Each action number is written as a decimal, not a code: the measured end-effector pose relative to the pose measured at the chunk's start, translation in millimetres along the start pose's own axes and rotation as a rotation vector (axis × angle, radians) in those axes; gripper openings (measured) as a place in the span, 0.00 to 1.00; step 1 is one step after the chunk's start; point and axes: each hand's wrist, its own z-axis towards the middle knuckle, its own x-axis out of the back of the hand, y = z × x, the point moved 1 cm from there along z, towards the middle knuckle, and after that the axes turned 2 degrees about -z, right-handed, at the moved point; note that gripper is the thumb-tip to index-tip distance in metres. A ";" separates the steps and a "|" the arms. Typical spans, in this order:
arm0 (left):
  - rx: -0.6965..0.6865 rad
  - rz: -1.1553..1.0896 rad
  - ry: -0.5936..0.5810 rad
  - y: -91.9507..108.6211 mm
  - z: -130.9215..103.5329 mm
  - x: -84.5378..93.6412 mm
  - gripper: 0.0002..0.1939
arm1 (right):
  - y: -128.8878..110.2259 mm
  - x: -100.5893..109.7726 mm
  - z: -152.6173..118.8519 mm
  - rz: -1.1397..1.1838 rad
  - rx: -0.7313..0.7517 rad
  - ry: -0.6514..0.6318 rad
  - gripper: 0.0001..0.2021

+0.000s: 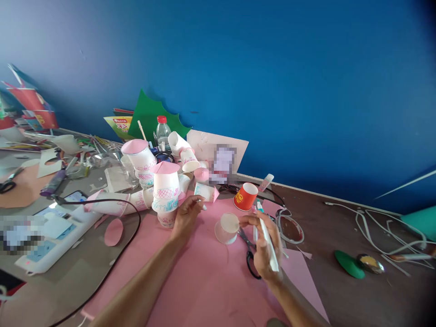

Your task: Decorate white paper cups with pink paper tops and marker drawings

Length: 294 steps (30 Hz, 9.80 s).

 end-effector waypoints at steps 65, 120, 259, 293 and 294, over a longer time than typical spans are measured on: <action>0.060 -0.359 -0.910 22.3 -39.1 -19.7 0.18 | -41.3 -5.8 7.0 0.238 0.090 -0.316 0.14; 0.050 0.111 -0.569 -5.5 -16.6 -20.9 0.29 | 16.5 43.9 41.1 -0.160 -0.215 0.336 0.24; 0.301 -0.712 -0.606 -2.5 -16.8 -27.1 0.20 | -30.5 -7.8 9.9 0.131 -0.328 0.002 0.09; 0.248 -0.748 -0.588 -4.5 -14.7 -25.1 0.21 | -21.4 -7.5 4.6 0.237 -0.394 -0.019 0.10; 0.251 -0.743 -0.577 -4.4 -14.8 -25.0 0.21 | -18.4 -7.7 3.2 0.252 -0.417 -0.002 0.10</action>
